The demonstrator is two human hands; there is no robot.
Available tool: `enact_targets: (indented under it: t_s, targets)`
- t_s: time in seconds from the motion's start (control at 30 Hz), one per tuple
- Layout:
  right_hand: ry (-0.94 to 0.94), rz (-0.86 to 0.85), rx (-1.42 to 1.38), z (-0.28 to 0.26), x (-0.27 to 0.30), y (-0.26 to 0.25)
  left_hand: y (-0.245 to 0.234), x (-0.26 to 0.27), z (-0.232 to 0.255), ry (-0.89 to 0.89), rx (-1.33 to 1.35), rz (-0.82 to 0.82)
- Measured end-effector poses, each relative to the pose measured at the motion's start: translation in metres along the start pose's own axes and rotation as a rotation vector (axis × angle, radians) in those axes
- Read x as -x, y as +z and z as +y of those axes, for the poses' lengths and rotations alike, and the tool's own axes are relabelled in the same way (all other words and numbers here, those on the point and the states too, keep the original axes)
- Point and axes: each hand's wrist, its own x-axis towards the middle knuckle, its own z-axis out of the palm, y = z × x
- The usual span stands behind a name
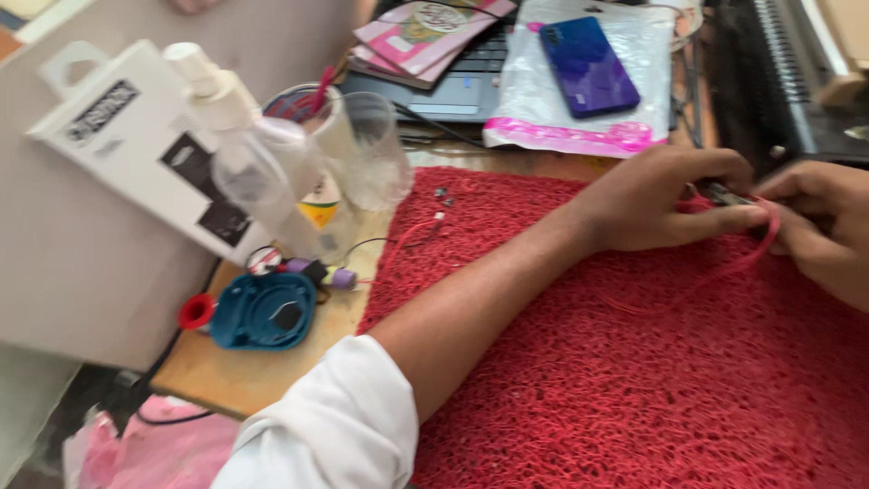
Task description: The person holds a small green circuit board and uses tweezers to manipulate red wires and small components. They repeatedly adjust the wires and components on the board, occasionally using a soldering iron to make connections.
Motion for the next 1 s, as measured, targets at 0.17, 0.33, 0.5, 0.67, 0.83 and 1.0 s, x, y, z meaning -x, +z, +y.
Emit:
enact_targets:
  t_s: [0.17,0.33,0.5,0.67,0.83,1.0]
  targets:
    - [0.006,0.007,0.259,-0.054,0.008,-0.021,-0.007,0.001,0.01,-0.031,-0.007,-0.019]
    - [-0.003,-0.029,0.272,-0.082,0.009,-0.03,-0.013,-0.001,0.021,-0.074,0.025,-0.042]
    - [-0.006,-0.032,0.233,-0.087,0.009,-0.032,-0.016,-0.003,0.028,-0.116,0.041,-0.069]
    - [0.017,-0.042,0.229,-0.089,0.01,-0.032,-0.017,-0.004,0.029,-0.125,0.064,-0.08]
    - [0.057,-0.05,0.237,-0.087,0.009,-0.032,-0.017,-0.005,0.029,-0.118,0.077,-0.079]
    - [0.008,-0.033,0.198,-0.086,0.009,-0.031,-0.018,-0.005,0.032,-0.125,0.085,-0.064]
